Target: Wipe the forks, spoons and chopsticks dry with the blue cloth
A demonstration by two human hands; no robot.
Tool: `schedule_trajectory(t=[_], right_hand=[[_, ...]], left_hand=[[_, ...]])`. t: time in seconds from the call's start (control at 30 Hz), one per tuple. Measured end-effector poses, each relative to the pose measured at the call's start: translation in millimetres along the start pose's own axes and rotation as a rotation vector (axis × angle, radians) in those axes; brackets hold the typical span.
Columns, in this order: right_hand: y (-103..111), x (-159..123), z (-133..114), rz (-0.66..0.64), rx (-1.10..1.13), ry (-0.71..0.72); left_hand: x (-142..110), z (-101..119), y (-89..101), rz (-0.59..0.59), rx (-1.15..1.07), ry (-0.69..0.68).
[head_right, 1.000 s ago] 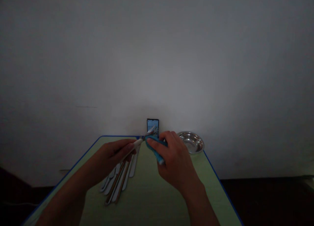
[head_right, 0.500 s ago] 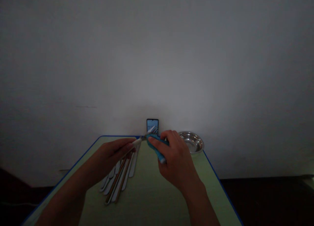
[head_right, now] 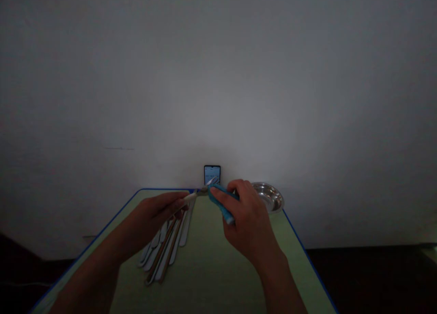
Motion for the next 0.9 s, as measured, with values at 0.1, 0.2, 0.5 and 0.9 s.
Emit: schedule_trajectory(t=[0.1, 0.2, 0.5, 0.9], right_hand=[[-0.2, -1.1, 1.9, -0.002, 0.005, -0.019], [-0.4, -2.1, 3.3, -0.014, 0.013, -0.041], [0.1, -2.7, 5.2, -0.016, 0.001, -0.077], [2.6, -1.2, 4.4, 0.014, 0.003, -0.092]], left_hand=[[-0.1, -0.3, 0.6, -0.003, 0.006, -0.005], [-0.6, -1.0, 1.1, -0.006, 0.012, -0.007], [-2.6, -1.8, 3.3, -0.004, 0.027, -0.001], [-4.6, -1.6, 4.6, -0.003, 0.021, 0.002]])
Point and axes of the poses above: each hand's wrist, its own x-axis towards the middle knuckle, its own y-axis out of the back of the hand, z = x × y, the point moved 5 cm from there along x, towards the middle knuckle, and after that the axes turned 8 degrees about -x, right-handed, at the moved point
